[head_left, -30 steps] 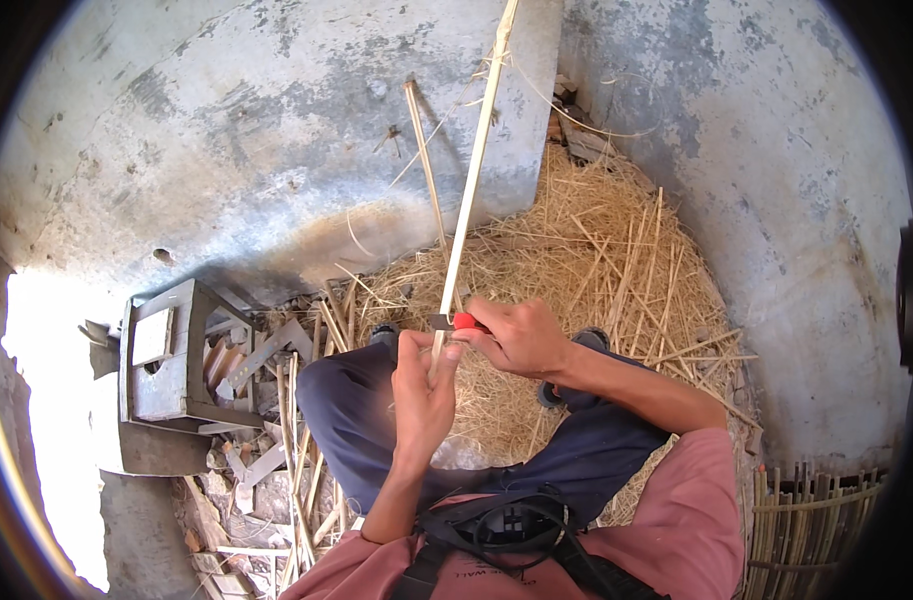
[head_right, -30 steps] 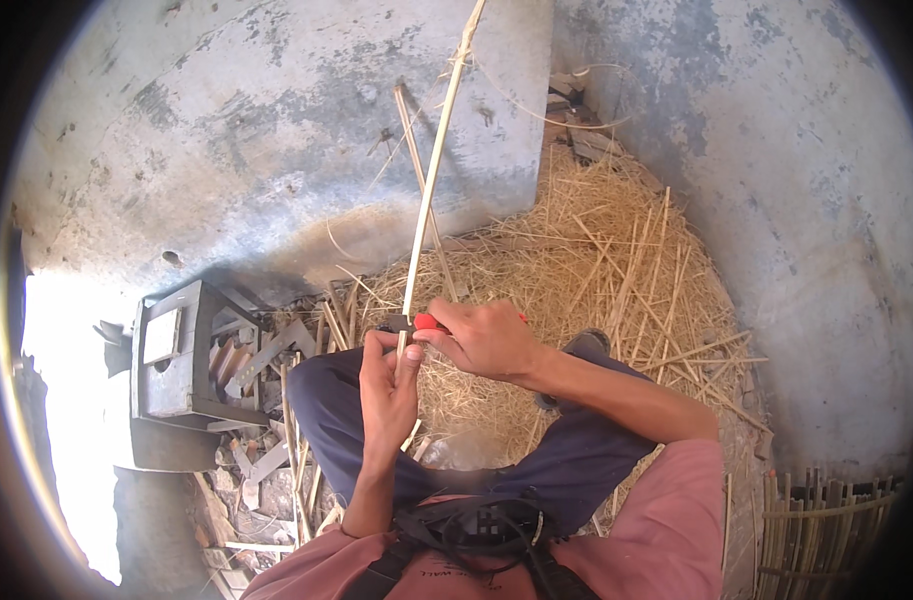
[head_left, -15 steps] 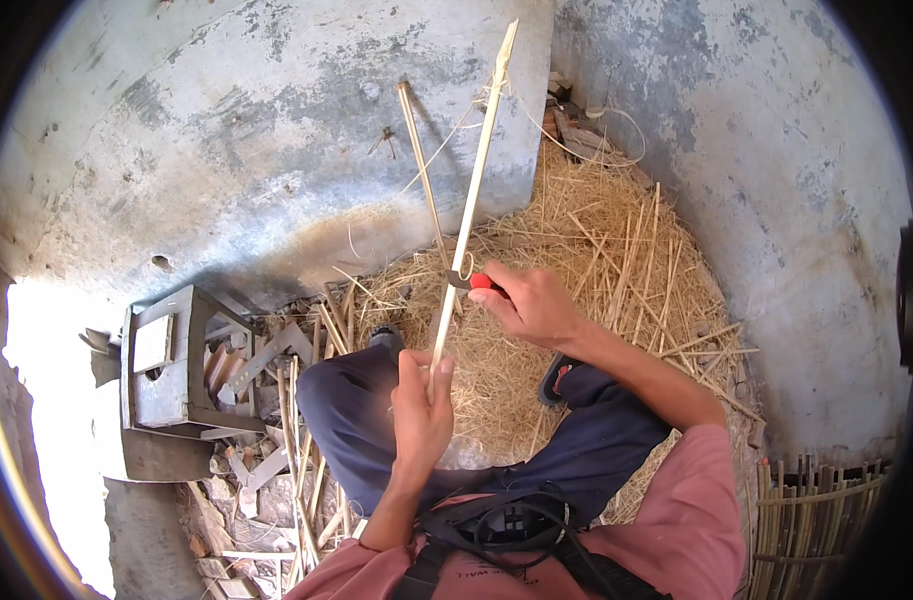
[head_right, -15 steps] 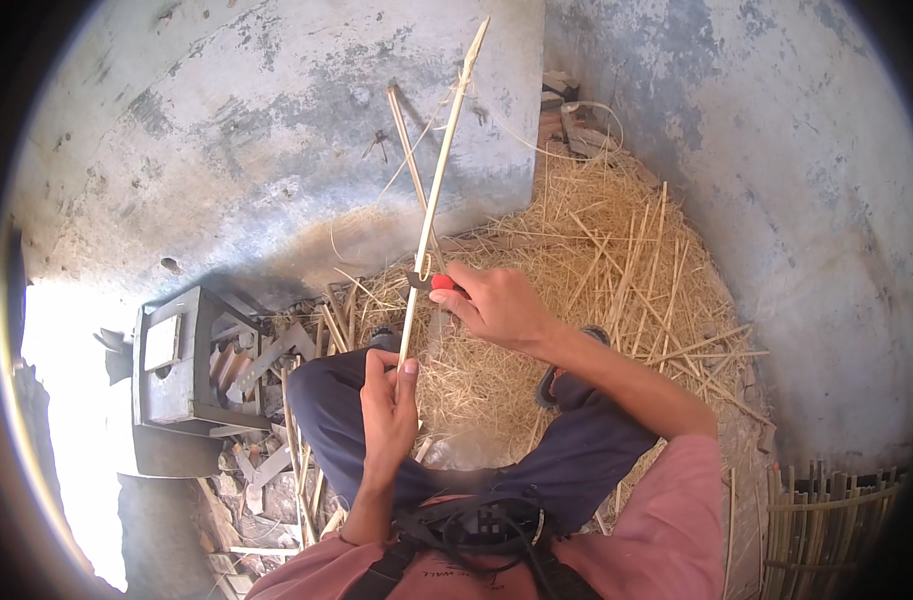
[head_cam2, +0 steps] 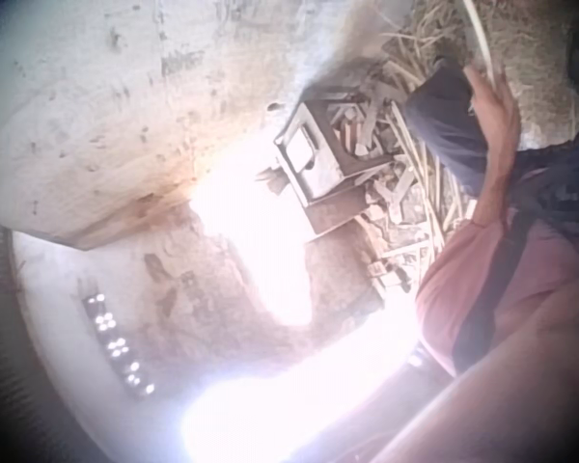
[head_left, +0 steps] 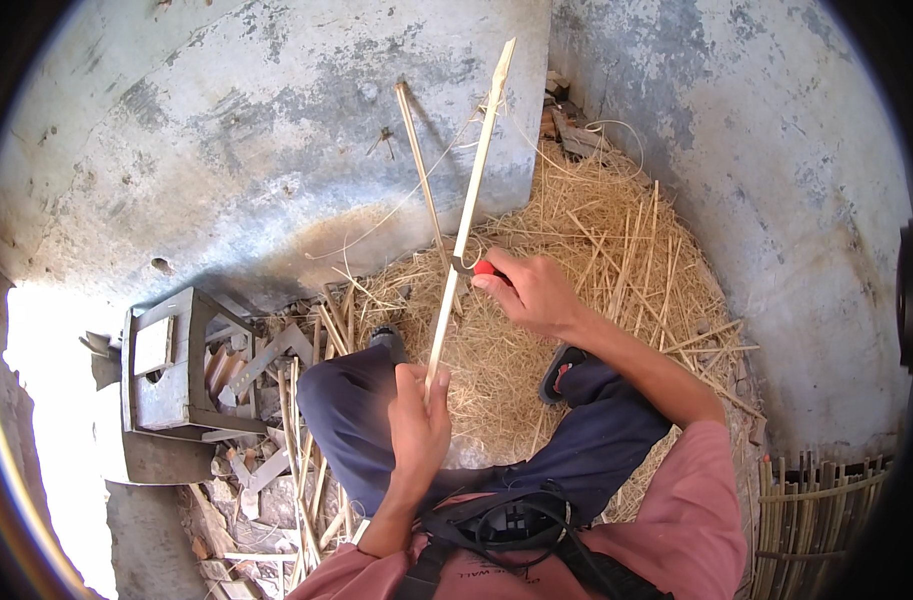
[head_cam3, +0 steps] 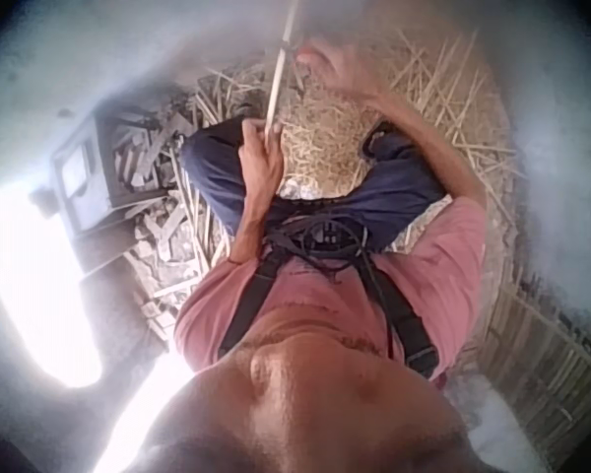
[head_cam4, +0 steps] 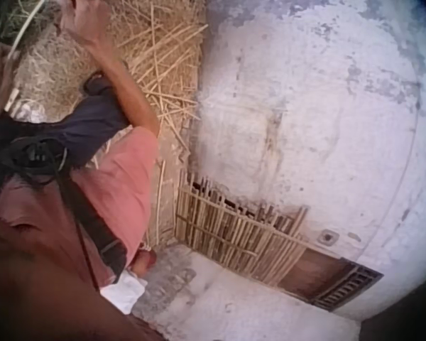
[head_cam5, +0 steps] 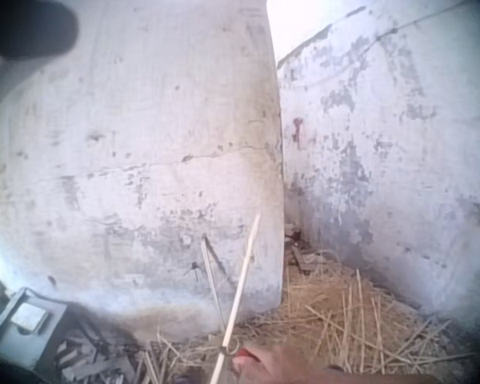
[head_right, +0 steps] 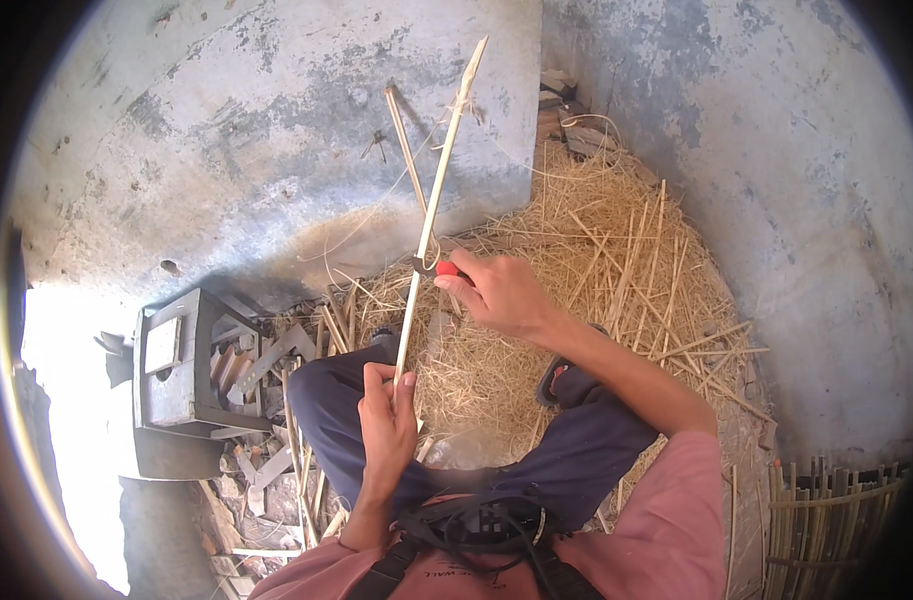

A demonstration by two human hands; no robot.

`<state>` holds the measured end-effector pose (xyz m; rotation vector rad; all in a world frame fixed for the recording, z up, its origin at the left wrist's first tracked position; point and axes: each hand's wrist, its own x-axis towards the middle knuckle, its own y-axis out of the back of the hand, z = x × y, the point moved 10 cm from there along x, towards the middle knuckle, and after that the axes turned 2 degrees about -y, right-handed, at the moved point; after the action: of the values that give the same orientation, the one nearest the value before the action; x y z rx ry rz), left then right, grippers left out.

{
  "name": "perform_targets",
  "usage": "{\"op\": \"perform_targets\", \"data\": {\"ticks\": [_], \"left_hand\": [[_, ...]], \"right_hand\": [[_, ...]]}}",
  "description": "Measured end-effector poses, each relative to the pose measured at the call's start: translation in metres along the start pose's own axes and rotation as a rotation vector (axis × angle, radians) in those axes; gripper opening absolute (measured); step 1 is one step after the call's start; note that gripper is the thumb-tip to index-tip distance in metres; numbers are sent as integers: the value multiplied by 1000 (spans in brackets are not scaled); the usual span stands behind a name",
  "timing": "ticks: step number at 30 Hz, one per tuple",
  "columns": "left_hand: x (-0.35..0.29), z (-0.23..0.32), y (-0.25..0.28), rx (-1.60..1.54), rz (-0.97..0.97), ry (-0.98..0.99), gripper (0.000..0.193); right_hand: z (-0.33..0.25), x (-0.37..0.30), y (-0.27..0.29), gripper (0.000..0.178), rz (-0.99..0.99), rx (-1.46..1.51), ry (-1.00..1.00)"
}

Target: The person shaves a thin strip of wood using a small red cutter while sitting on a straw-covered floor, periodically turning the wood and removing long shavings.

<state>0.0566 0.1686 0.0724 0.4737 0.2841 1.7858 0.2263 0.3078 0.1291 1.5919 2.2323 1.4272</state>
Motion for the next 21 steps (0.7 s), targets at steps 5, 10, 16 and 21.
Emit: {"op": "perform_targets", "data": {"ticks": [5, 10, 16, 21], "left_hand": [[-6, -4, 1, 18, -12, -4, 22], [-13, -12, 3, 31, -18, -44, 21], [-19, -16, 6, 70, -6, -103, 20], [-24, -21, 8, 73, -4, -97, 20]], "right_hand": [[12, 3, 2, 35, 26, 10, -13], [16, 6, 4, 39, 5, -29, -10], [31, 10, 5, 41, 51, -1, -16], [37, 14, 5, 41, 51, -16, -21]]}}
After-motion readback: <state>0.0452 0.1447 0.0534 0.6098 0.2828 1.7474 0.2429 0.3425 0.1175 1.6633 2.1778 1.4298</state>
